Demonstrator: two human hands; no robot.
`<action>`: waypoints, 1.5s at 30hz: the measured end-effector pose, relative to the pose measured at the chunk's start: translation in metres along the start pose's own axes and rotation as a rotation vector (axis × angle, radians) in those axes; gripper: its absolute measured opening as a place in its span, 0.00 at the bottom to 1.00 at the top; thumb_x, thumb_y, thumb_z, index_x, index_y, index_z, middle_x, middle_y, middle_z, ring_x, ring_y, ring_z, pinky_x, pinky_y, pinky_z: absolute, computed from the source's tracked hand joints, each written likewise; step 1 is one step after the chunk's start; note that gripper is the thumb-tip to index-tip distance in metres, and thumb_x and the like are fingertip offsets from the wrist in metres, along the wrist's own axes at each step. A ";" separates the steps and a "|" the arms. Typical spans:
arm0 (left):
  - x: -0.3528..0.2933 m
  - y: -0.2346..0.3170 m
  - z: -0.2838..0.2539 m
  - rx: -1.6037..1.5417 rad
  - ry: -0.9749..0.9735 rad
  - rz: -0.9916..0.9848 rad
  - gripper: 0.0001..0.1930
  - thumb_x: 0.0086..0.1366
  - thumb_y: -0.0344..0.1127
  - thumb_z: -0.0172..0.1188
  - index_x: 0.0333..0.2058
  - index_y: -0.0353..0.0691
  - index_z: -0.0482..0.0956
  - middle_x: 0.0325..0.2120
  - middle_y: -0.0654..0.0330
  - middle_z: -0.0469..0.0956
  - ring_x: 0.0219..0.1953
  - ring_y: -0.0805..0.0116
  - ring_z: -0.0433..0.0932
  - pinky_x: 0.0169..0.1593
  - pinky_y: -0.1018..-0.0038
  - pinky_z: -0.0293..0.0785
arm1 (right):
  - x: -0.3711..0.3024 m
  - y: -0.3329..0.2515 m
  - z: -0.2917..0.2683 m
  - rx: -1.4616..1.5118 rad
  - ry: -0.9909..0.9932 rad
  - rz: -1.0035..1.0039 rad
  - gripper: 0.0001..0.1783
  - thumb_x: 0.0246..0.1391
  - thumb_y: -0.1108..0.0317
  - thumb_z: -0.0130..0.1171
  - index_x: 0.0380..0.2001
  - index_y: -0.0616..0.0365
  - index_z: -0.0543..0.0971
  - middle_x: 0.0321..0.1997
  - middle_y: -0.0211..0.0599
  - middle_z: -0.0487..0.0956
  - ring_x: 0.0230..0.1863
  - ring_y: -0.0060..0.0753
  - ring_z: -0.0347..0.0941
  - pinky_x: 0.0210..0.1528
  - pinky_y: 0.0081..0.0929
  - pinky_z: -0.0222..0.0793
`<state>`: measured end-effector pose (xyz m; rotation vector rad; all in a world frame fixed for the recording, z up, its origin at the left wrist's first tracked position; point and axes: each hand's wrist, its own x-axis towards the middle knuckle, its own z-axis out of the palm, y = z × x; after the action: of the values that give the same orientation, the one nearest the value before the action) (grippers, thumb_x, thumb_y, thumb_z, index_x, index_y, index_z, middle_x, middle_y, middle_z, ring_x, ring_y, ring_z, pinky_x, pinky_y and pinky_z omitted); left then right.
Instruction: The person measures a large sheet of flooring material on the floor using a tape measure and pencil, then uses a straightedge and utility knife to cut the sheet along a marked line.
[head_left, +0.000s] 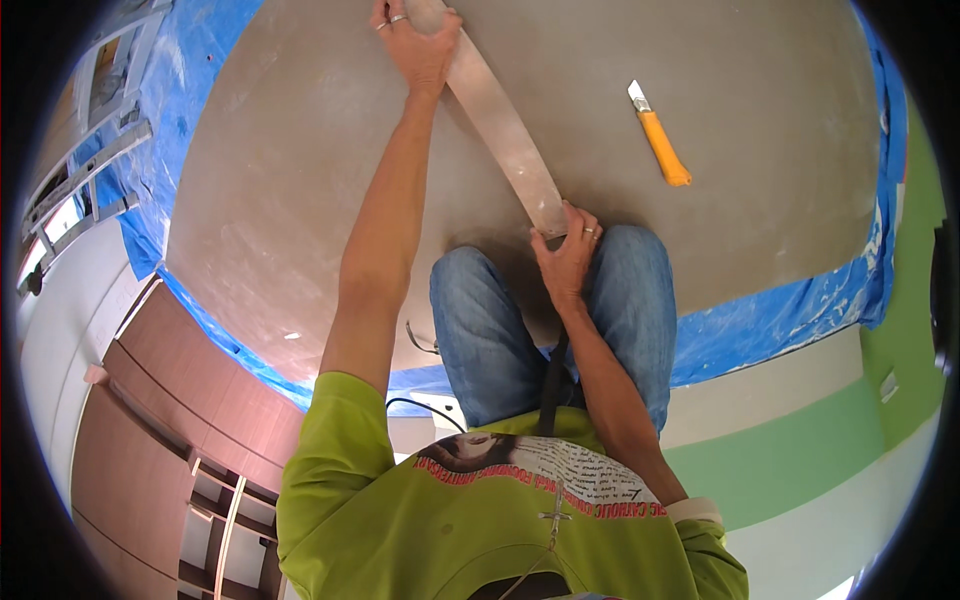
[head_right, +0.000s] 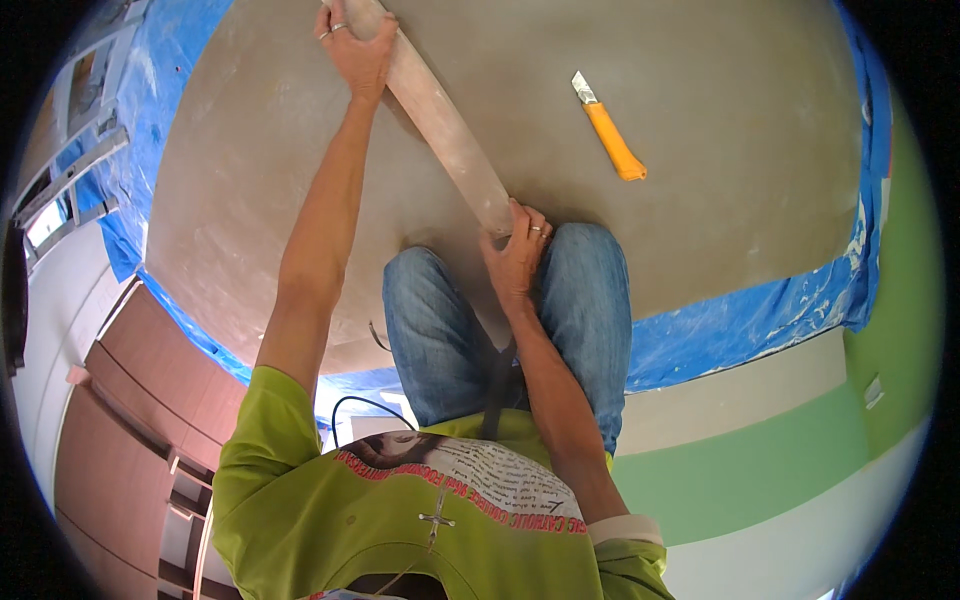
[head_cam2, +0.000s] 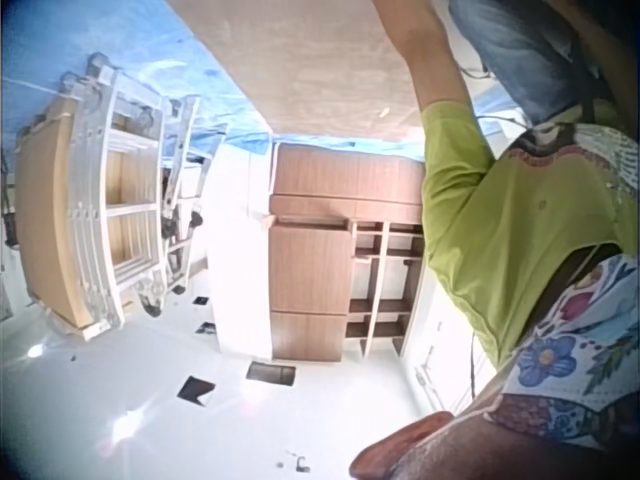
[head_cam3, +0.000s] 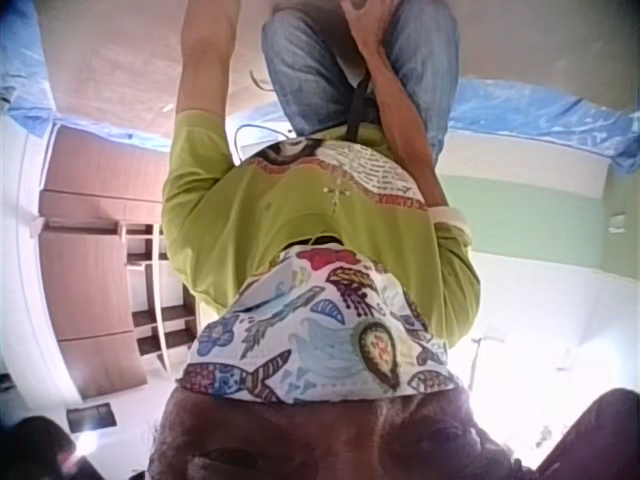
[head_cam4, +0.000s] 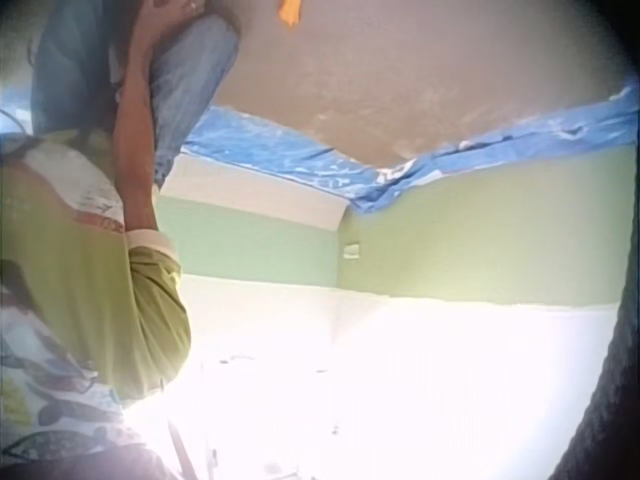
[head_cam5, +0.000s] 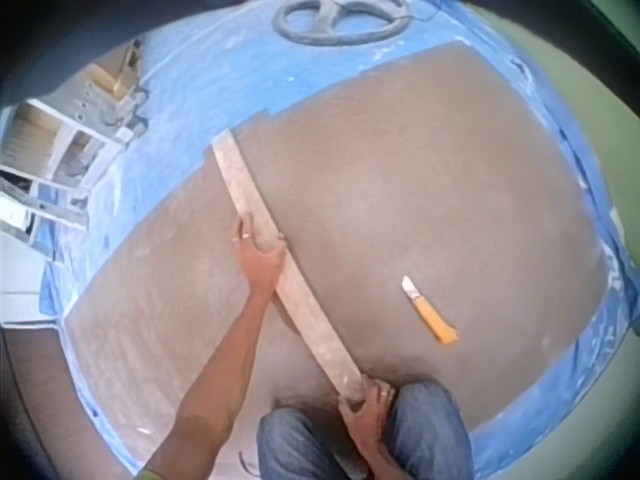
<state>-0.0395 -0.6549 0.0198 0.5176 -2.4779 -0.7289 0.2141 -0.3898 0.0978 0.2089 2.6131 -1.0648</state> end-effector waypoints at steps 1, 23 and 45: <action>0.000 0.000 0.000 -0.001 0.002 0.006 0.43 0.53 0.40 0.71 0.66 0.35 0.66 0.64 0.40 0.64 0.66 0.40 0.63 0.69 0.55 0.61 | 0.000 0.001 0.000 0.001 -0.004 0.004 0.37 0.41 0.68 0.75 0.57 0.60 0.72 0.55 0.49 0.71 0.56 0.55 0.64 0.60 0.49 0.63; 0.006 0.018 -0.017 -0.104 -0.098 -0.222 0.43 0.52 0.31 0.73 0.66 0.34 0.64 0.68 0.49 0.55 0.69 0.50 0.61 0.65 0.60 0.67 | 0.001 -0.008 -0.002 -0.039 -0.032 0.000 0.38 0.42 0.67 0.75 0.58 0.59 0.72 0.57 0.50 0.71 0.58 0.56 0.64 0.60 0.52 0.63; 0.006 0.014 -0.017 -0.090 -0.130 -0.216 0.44 0.53 0.35 0.73 0.68 0.35 0.63 0.69 0.53 0.55 0.69 0.54 0.61 0.67 0.62 0.66 | 0.000 -0.005 0.001 -0.041 -0.030 -0.004 0.39 0.42 0.66 0.75 0.60 0.59 0.71 0.57 0.49 0.70 0.58 0.55 0.64 0.59 0.51 0.63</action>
<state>-0.0379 -0.6533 0.0431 0.7333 -2.5183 -0.9829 0.2127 -0.3938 0.1003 0.1772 2.6070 -1.0073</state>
